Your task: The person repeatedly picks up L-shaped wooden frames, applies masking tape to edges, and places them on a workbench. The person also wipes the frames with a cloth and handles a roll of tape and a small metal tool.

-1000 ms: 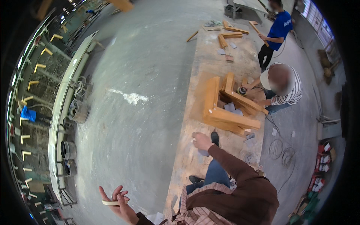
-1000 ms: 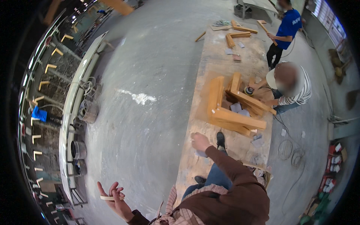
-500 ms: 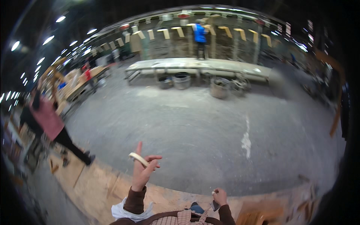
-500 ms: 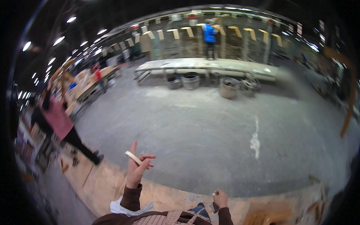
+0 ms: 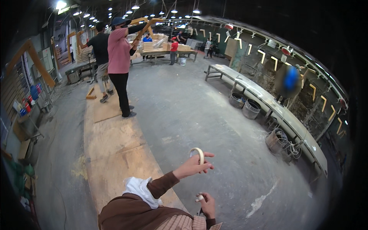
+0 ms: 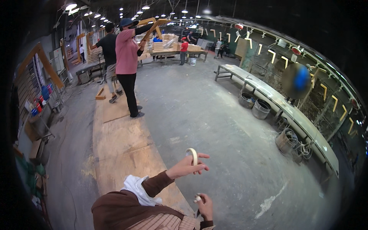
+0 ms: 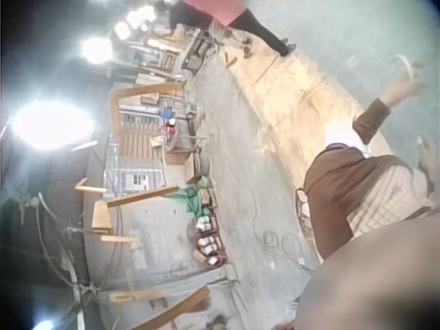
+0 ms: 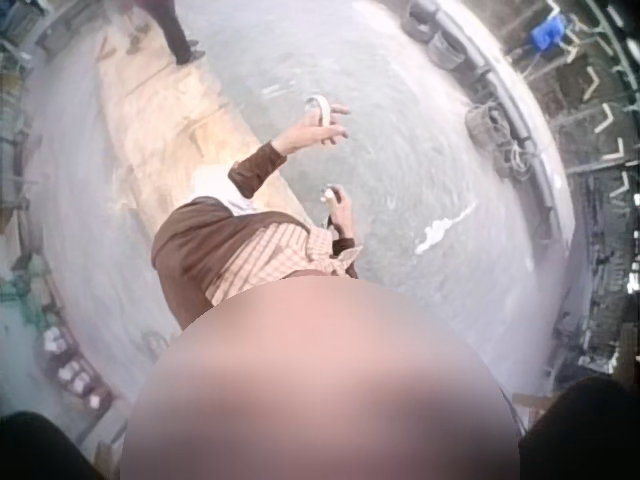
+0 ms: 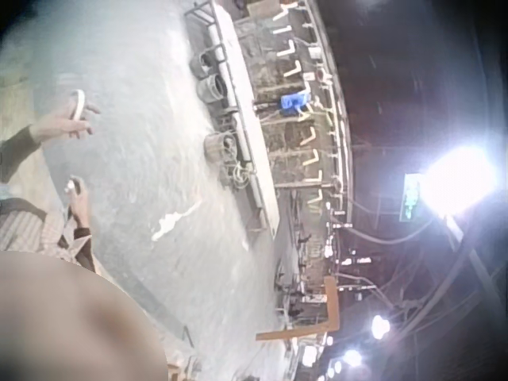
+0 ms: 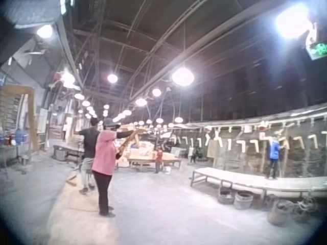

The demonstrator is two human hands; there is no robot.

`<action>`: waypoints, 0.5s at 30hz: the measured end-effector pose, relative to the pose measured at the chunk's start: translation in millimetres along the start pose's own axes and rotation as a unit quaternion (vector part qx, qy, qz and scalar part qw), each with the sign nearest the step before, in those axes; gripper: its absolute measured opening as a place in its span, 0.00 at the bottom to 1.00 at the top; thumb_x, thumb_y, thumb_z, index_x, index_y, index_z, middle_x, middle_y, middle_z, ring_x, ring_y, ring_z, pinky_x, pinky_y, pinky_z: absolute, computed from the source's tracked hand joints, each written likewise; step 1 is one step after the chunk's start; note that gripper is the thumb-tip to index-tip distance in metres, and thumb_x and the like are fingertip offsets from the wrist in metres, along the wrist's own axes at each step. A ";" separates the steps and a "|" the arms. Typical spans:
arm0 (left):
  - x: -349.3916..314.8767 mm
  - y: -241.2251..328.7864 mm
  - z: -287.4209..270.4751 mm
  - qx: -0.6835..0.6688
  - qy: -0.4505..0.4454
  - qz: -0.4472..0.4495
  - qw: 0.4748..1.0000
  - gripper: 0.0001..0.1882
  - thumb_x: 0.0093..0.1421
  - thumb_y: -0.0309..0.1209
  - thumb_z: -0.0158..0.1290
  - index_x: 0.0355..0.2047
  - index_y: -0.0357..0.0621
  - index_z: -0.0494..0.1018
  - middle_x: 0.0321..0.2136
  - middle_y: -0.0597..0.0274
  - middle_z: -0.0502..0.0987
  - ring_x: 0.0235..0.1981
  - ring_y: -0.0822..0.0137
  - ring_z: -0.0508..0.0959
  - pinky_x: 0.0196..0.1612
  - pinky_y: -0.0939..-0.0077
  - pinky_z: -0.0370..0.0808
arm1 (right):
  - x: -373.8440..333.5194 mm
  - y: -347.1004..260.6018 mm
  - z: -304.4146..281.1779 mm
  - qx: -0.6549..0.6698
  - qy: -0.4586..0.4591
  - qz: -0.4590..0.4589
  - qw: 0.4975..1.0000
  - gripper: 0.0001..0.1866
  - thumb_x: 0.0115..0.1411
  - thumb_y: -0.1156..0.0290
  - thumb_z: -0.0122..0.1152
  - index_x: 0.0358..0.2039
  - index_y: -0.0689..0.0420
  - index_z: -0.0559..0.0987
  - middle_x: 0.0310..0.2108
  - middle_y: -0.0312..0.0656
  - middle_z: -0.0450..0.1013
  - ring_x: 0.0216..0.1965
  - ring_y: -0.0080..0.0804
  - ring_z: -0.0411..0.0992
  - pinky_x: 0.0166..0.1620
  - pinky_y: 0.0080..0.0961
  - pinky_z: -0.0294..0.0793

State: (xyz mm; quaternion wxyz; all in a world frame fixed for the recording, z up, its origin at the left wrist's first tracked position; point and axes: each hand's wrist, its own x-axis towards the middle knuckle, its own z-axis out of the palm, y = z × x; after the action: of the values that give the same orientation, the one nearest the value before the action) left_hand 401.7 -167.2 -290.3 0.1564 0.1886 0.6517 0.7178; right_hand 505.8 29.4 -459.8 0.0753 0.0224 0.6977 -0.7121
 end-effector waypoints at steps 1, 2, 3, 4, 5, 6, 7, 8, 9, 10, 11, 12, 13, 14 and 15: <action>3.6 -2.2 6.6 0.005 0.000 -0.012 1.000 0.27 0.62 0.35 0.50 0.59 0.40 0.59 0.37 0.61 0.78 0.30 0.78 0.74 0.32 0.85 0.71 | 0.0 -12.6 8.3 -0.001 -0.040 -0.006 0.999 0.15 0.59 0.72 0.55 0.44 0.67 0.72 0.37 0.44 0.75 0.33 0.28 0.75 0.38 0.21 0.72; 5.8 -5.1 11.9 -0.005 -0.007 0.005 1.000 0.27 0.62 0.36 0.51 0.59 0.40 0.59 0.37 0.61 0.78 0.30 0.78 0.74 0.32 0.85 0.71 | 0.1 -23.5 15.0 -0.006 -0.072 -0.002 0.997 0.16 0.59 0.71 0.55 0.45 0.67 0.71 0.39 0.44 0.75 0.34 0.28 0.75 0.39 0.20 0.72; 7.0 -7.9 16.4 -0.008 -0.009 0.012 1.000 0.27 0.62 0.36 0.51 0.59 0.40 0.59 0.37 0.61 0.77 0.30 0.78 0.74 0.32 0.85 0.71 | -1.1 -32.7 19.4 0.000 -0.110 -0.019 0.994 0.17 0.59 0.70 0.55 0.46 0.66 0.71 0.40 0.43 0.75 0.34 0.26 0.74 0.39 0.21 0.72; 6.1 -11.8 19.1 -0.012 -0.011 0.019 1.000 0.27 0.62 0.36 0.51 0.59 0.40 0.59 0.37 0.61 0.77 0.30 0.78 0.74 0.32 0.85 0.71 | -3.6 -38.9 23.7 0.001 -0.142 -0.026 0.990 0.18 0.59 0.70 0.55 0.48 0.66 0.71 0.42 0.43 0.74 0.35 0.24 0.73 0.40 0.21 0.72; 5.0 -14.2 21.5 -0.012 -0.008 0.016 1.000 0.27 0.62 0.37 0.51 0.59 0.41 0.59 0.37 0.61 0.77 0.30 0.78 0.74 0.32 0.84 0.71 | -6.1 -45.5 25.4 0.004 -0.173 -0.034 0.984 0.19 0.59 0.69 0.55 0.49 0.65 0.71 0.44 0.43 0.73 0.36 0.23 0.71 0.40 0.21 0.72; 3.3 -16.8 23.3 -0.011 -0.004 0.014 1.000 0.27 0.62 0.37 0.51 0.59 0.41 0.59 0.37 0.61 0.78 0.30 0.78 0.74 0.32 0.84 0.71 | -7.9 -50.3 26.7 0.005 -0.219 -0.029 0.975 0.20 0.59 0.68 0.56 0.50 0.65 0.70 0.44 0.42 0.73 0.35 0.22 0.71 0.40 0.21 0.71; 1.0 -18.3 24.6 -0.012 0.001 0.026 1.000 0.27 0.62 0.37 0.51 0.59 0.41 0.59 0.37 0.61 0.78 0.30 0.78 0.74 0.32 0.84 0.71 | -8.8 -53.4 29.7 0.007 -0.264 -0.024 0.964 0.21 0.59 0.67 0.56 0.50 0.65 0.70 0.44 0.42 0.73 0.35 0.22 0.71 0.41 0.21 0.71; -1.1 -18.4 26.4 -0.008 0.002 0.004 1.000 0.27 0.62 0.37 0.51 0.58 0.41 0.59 0.37 0.61 0.78 0.30 0.78 0.74 0.31 0.84 0.71 | -11.3 -55.4 30.7 0.014 -0.315 -0.035 0.948 0.22 0.59 0.67 0.56 0.51 0.65 0.69 0.44 0.41 0.72 0.35 0.22 0.70 0.41 0.21 0.71; -3.2 -16.7 28.7 -0.008 0.008 -0.001 1.000 0.27 0.62 0.37 0.51 0.58 0.42 0.60 0.37 0.61 0.78 0.30 0.78 0.74 0.31 0.84 0.71 | -11.3 -55.7 33.0 -0.011 -0.351 -0.025 0.936 0.22 0.59 0.67 0.57 0.51 0.65 0.69 0.42 0.40 0.73 0.36 0.21 0.70 0.41 0.20 0.70; -6.2 -12.6 30.0 0.002 0.024 -0.013 1.000 0.27 0.62 0.37 0.51 0.58 0.42 0.60 0.37 0.61 0.78 0.30 0.78 0.74 0.31 0.84 0.71 | -12.9 -54.7 34.2 -0.037 -0.363 -0.028 0.931 0.22 0.59 0.67 0.57 0.51 0.64 0.69 0.41 0.39 0.73 0.36 0.21 0.69 0.41 0.20 0.70; -8.6 -6.6 36.6 -0.033 0.005 0.012 0.999 0.26 0.61 0.37 0.52 0.58 0.42 0.61 0.36 0.62 0.78 0.30 0.78 0.74 0.31 0.84 0.72 | -15.3 -52.3 34.0 -0.060 -0.380 -0.037 0.922 0.21 0.59 0.67 0.57 0.51 0.64 0.70 0.40 0.39 0.73 0.36 0.20 0.69 0.41 0.20 0.70; -9.3 2.8 42.9 -0.045 0.002 0.002 0.999 0.26 0.61 0.37 0.52 0.57 0.42 0.62 0.35 0.62 0.78 0.29 0.78 0.74 0.31 0.85 0.72 | -16.6 -49.2 33.5 -0.086 -0.401 -0.056 0.910 0.21 0.59 0.67 0.57 0.50 0.63 0.70 0.39 0.38 0.73 0.36 0.20 0.69 0.41 0.20 0.70; -11.7 14.9 47.8 -0.103 -0.025 0.052 0.993 0.24 0.61 0.37 0.53 0.55 0.42 0.64 0.34 0.62 0.78 0.28 0.79 0.74 0.30 0.85 0.72 | -20.0 -45.6 32.1 -0.025 -0.403 -0.001 0.915 0.20 0.58 0.67 0.59 0.48 0.63 0.72 0.38 0.37 0.73 0.35 0.20 0.69 0.39 0.19 0.70; -15.1 28.8 54.9 -0.140 -0.047 0.069 0.987 0.22 0.61 0.37 0.53 0.53 0.42 0.66 0.34 0.62 0.78 0.28 0.79 0.74 0.30 0.86 0.71 | -21.7 -42.1 31.1 -0.029 -0.408 0.007 0.913 0.20 0.57 0.67 0.60 0.48 0.64 0.72 0.38 0.38 0.73 0.35 0.20 0.69 0.39 0.19 0.70; -21.4 43.6 59.8 -0.201 -0.084 0.105 0.970 0.19 0.61 0.36 0.53 0.49 0.41 0.69 0.32 0.62 0.78 0.27 0.79 0.73 0.30 0.85 0.71 | -23.6 -39.5 30.7 -0.032 -0.407 0.017 0.913 0.21 0.57 0.67 0.60 0.48 0.64 0.72 0.38 0.38 0.73 0.35 0.20 0.70 0.39 0.19 0.70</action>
State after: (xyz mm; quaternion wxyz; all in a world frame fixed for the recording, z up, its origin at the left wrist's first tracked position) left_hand 449.8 -129.2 -243.6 0.1695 0.2805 0.4552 0.8279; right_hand 525.9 1.2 -416.7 0.3654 -0.2600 0.6284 -0.6356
